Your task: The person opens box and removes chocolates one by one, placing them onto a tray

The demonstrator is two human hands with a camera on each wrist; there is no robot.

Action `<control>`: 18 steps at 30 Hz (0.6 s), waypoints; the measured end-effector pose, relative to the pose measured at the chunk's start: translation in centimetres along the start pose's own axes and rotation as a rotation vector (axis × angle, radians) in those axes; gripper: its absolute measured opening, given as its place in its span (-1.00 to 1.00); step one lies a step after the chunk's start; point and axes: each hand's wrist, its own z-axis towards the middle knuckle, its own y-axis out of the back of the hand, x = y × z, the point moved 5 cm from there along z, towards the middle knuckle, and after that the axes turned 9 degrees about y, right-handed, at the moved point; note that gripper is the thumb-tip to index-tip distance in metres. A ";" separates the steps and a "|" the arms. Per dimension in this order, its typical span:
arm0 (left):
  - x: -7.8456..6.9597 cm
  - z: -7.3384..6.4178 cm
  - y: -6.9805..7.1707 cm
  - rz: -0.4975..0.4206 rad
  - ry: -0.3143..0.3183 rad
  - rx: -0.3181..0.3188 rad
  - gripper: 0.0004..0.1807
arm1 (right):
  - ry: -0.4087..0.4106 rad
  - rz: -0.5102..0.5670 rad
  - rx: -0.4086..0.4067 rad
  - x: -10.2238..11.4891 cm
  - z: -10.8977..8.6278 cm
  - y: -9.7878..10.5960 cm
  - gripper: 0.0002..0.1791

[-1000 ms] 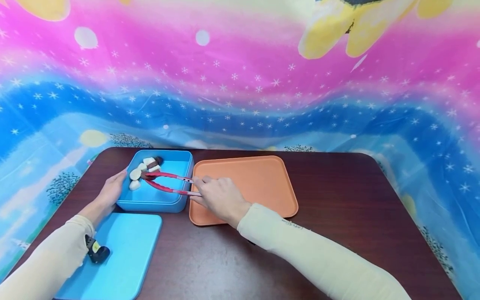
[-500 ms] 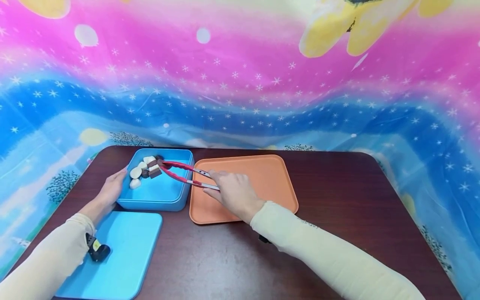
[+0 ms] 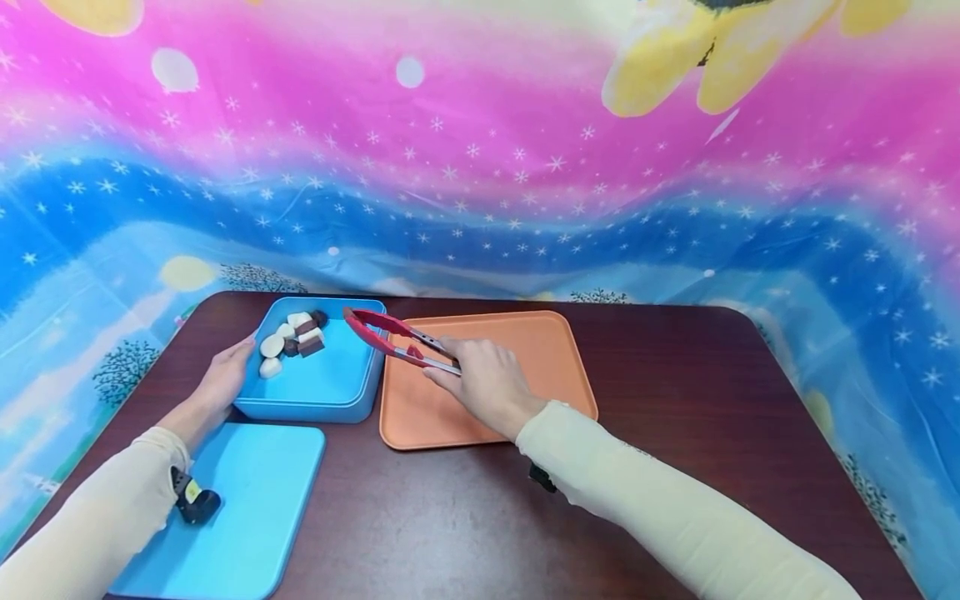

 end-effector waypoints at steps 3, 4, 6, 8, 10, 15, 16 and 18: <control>0.0 -0.1 -0.1 0.018 -0.003 -0.001 -0.32 | -0.008 0.007 -0.005 -0.5 -0.1 -0.1 -0.49; 0.0 -0.1 -0.1 0.025 -0.004 -0.001 -0.32 | -0.012 0.009 -0.007 -0.7 -0.2 -0.1 -0.50; 0.0 -0.2 -0.2 0.037 -0.009 -0.003 -0.32 | -0.023 0.014 -0.006 -1.1 -0.2 -0.1 -0.50; -0.1 -0.3 -0.2 0.042 -0.018 -0.001 -0.32 | -0.038 0.019 -0.004 -1.6 -0.3 -0.2 -0.49; -0.2 -0.4 -0.2 0.038 -0.020 0.002 -0.33 | -0.057 0.031 -0.001 -2.0 -0.3 -0.2 -0.48; -0.3 -0.4 -0.2 0.036 -0.010 -0.003 -0.33 | -0.125 0.063 0.031 -3.2 -0.4 -0.5 -0.48; -0.3 -0.4 -0.2 0.036 -0.007 -0.006 -0.34 | -0.140 0.072 0.041 -3.4 -0.4 -0.5 -0.49; -0.3 -0.4 -0.2 0.036 -0.002 -0.010 -0.34 | -0.167 0.089 0.059 -3.8 -0.5 -0.7 -0.49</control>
